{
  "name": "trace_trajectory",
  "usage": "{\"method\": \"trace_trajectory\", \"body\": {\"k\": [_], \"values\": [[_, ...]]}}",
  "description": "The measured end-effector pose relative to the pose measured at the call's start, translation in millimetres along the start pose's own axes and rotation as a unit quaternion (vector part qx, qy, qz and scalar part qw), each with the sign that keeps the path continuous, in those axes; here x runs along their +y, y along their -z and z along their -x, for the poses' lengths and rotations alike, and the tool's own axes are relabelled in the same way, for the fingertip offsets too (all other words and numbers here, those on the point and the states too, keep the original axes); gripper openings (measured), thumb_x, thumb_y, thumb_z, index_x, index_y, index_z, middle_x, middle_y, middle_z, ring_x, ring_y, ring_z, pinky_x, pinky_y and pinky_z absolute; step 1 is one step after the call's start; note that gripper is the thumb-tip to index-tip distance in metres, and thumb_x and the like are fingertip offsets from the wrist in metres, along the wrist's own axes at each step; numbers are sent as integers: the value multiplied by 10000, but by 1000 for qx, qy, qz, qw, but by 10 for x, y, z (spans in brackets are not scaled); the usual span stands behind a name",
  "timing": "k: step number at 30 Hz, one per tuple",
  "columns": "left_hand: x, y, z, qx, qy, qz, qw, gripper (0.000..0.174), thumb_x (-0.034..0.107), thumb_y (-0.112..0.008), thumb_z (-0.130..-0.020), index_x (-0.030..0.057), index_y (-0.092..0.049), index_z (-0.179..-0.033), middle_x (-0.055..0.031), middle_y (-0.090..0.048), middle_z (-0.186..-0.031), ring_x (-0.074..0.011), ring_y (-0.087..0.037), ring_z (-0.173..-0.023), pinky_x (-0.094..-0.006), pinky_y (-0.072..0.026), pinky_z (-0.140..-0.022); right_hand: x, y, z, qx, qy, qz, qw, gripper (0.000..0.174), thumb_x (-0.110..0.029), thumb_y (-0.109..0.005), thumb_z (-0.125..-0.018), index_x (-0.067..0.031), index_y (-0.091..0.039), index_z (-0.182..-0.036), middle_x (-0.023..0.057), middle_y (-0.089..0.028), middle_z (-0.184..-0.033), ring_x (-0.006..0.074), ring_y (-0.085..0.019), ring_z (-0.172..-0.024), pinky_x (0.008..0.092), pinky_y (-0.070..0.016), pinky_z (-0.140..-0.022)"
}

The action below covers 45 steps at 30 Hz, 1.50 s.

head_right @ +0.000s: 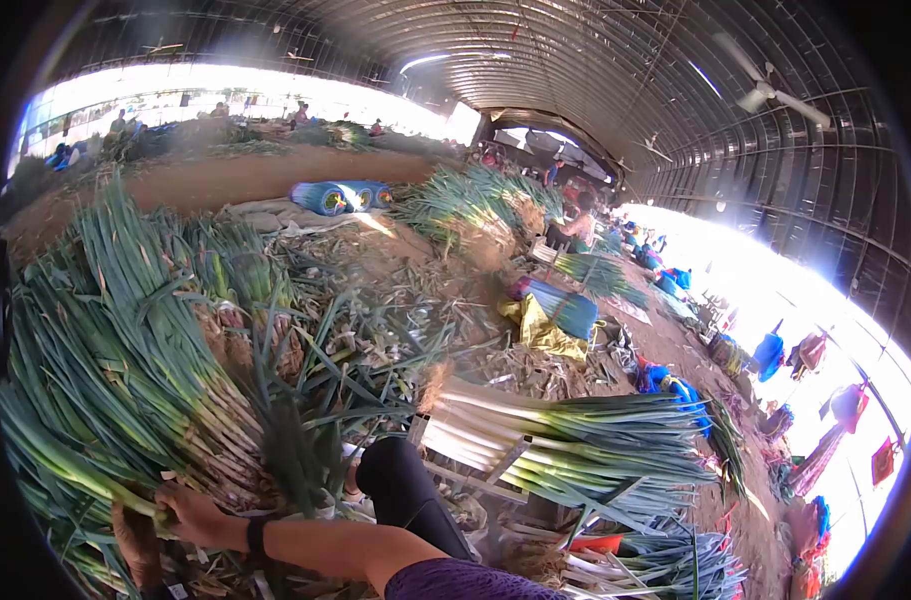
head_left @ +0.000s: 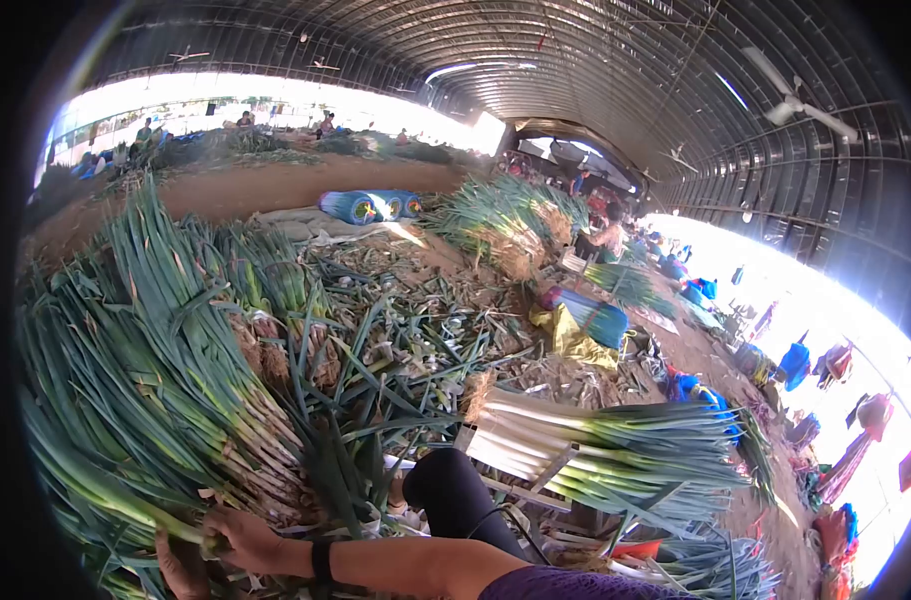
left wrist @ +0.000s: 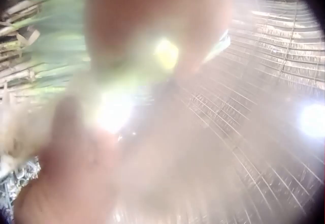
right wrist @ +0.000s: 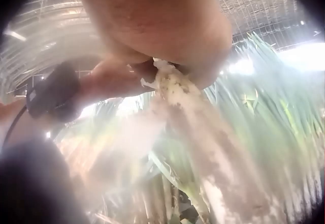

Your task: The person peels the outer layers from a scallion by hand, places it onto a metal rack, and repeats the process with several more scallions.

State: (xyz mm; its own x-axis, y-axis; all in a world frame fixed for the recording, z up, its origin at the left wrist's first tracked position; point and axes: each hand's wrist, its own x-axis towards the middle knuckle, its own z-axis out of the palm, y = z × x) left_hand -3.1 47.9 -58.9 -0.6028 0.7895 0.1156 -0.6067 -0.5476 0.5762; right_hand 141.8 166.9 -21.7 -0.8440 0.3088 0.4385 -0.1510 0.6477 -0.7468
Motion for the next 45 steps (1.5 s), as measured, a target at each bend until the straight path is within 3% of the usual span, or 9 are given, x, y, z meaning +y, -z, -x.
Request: {"method": "trace_trajectory", "body": {"k": [17,20,21,23,30,32,35,40,45], "values": [[-82,-201,-43,211,-9,-139,968,239,322,-556,-910,84,-548,-898,21,-453,-550,-95,-450,-476,-231,-361,-446,-733,286,93,-102,-133,-408,898,338,-82,-616,-746,-5,-543,-1067,113,-574,-782,239,-517,-661,355,-431,-614],[-39,128,-137,205,-114,-113,966,234,321,-572,-900,89,-542,-892,34,-437,-580,-81,-403,-476,-227,-335,-450,-103,121,484,-324,-10,-98,941,165,-121,-609,-692,22,-544,-741,156,-584,-674,260,-508,-569,375,-433,-556],[16,-10,-121,258,-152,-127,946,229,318,-574,-898,90,-545,-897,39,-434,-595,-76,-394,-485,-227,-330,-456,-52,190,568,-554,-73,135,819,426,-400,-626,-818,-143,-542,-1147,27,-634,-921,204,-540,-682,350,-434,-632],[148,35,-111,308,-167,-160,923,231,311,-566,-903,84,-557,-942,43,-444,-652,-67,-387,-515,-225,-323,-474,508,421,1295,-437,-59,4,898,197,-139,-623,-684,18,-591,-797,162,-591,-662,269,-573,-635,383,-459,-586],[266,211,-54,274,-252,-219,902,309,313,-542,-914,46,-608,-1054,57,-461,-719,-46,-367,-552,-220,-314,-503,900,817,1604,-585,-177,344,713,229,-230,-635,-720,-97,-677,-901,109,-652,-833,278,-618,-627,398,-502,-566],[204,412,-158,290,-191,-209,914,291,315,-577,-897,51,-610,-1015,51,-467,-728,-51,-373,-546,-223,-313,-497,1853,-160,1614,-463,225,504,694,201,-151,-569,-787,-130,-665,-963,130,-638,-918,321,-623,-808,405,-494,-670],[41,328,-207,282,-177,-162,929,259,319,-626,-870,68,-584,-921,33,-480,-737,-59,-384,-537,-228,-318,-491,1795,-1110,960,43,290,184,938,234,-142,-442,-881,-71,-543,-1079,140,-610,-898,261,-602,-735,375,-457,-625],[-37,111,-124,228,-166,-97,954,263,305,-617,-877,64,-539,-948,31,-449,-743,-64,-404,-580,-235,-337,-513,104,-427,375,-220,-353,-344,842,218,-183,-504,-857,19,-582,-874,138,-607,-762,268,-579,-692,395,-439,-619],[-24,136,-119,163,-149,-63,973,377,292,-563,-911,43,-490,-1185,25,-425,-785,-58,-386,-575,-218,-343,-516,-163,-206,418,-74,-224,-361,902,223,-189,-538,-827,30,-579,-824,143,-580,-708,283,-564,-654,406,-427,-601]]}}
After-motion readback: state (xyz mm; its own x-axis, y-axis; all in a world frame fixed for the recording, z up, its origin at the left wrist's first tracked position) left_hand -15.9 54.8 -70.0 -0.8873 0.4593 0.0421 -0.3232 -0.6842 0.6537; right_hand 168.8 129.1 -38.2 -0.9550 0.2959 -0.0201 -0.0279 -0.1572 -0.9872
